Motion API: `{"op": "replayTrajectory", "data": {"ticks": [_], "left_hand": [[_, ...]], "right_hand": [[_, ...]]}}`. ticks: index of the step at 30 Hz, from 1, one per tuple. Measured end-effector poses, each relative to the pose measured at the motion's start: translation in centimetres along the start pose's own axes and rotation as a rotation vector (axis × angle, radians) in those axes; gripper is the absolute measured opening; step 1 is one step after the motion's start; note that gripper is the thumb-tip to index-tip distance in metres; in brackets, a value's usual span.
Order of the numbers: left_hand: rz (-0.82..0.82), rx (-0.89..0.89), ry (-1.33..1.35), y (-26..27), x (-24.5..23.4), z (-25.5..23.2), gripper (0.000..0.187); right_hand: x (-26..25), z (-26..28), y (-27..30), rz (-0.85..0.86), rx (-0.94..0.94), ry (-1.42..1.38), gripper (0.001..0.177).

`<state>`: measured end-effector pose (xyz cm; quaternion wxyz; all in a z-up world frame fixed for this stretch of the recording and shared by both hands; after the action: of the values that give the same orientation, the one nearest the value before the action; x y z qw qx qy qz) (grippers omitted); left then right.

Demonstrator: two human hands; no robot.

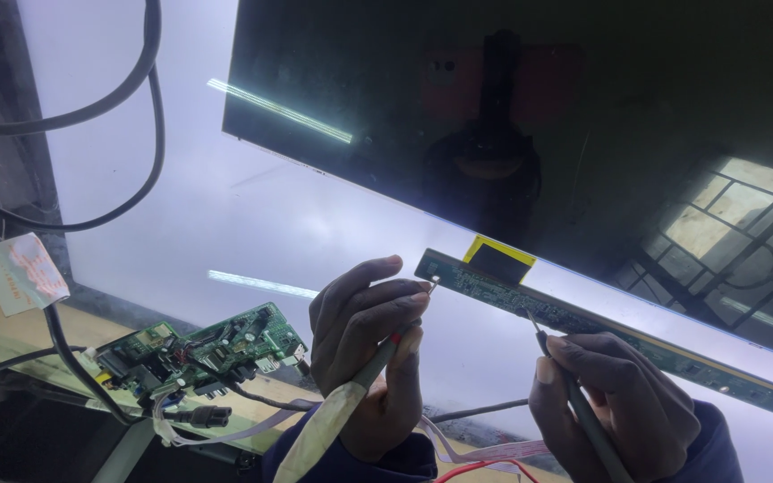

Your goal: Testing and diagnosing a circuit board using a digital multimeter at a workbench.

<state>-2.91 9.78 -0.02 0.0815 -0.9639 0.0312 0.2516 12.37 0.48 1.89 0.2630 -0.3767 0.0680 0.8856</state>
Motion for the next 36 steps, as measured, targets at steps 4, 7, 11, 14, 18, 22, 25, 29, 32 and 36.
{"op": "replayTrajectory", "data": {"ticks": [4,7,11,14,18,22,25,29,32,36], "left_hand": [[0.01,0.01,0.01,-0.2,-0.2,0.0,0.018],[0.006,0.0,0.009,0.0,-0.2,0.2,0.018],[-0.009,-0.004,0.009,-0.1,-0.4,0.3,0.017],[0.005,0.003,0.01,0.0,-0.4,0.4,0.016],[-0.005,-0.001,0.005,-0.1,-0.6,0.5,0.016],[0.005,0.001,0.006,-0.1,-0.7,0.5,0.016],[-0.008,-0.002,0.013,0.1,-0.8,0.7,0.014],[-0.014,-0.007,0.023,0.1,-0.9,0.9,0.013],[0.005,-0.015,0.013,-0.1,-0.9,0.9,0.014],[0.006,-0.005,0.01,0.1,-1.0,1.1,0.013]], "right_hand": [[0.0,0.3,-0.2,0.04,0.048,0.021,0.016],[0.1,0.3,-0.1,0.04,0.051,0.015,0.014],[0.2,0.3,-0.2,0.085,0.058,-0.001,0.012],[0.2,1.0,-0.5,0.084,0.064,0.071,0.009],[0.4,0.6,0.0,0.09,0.083,0.1,0.01],[0.5,0.5,0.2,0.083,0.089,0.07,0.012],[0.6,0.1,0.6,0.073,0.06,0.067,0.012],[0.9,0.5,0.7,0.069,0.119,0.081,0.011],[1.4,0.3,0.6,0.044,0.024,0.025,0.011],[1.8,0.6,0.5,0.04,-0.17,-0.05,0.015]]}}
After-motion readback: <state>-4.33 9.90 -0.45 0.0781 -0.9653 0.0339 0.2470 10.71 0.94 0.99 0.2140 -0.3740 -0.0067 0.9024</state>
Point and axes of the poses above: each hand's wrist, its own y-axis away from the middle knuckle, its own x-axis out of the palm, z = x × y, the point moved 6 cm from there along -y, towards the middle knuckle, and after that the axes turned 9 degrees about -z, right-handed, at the moved point
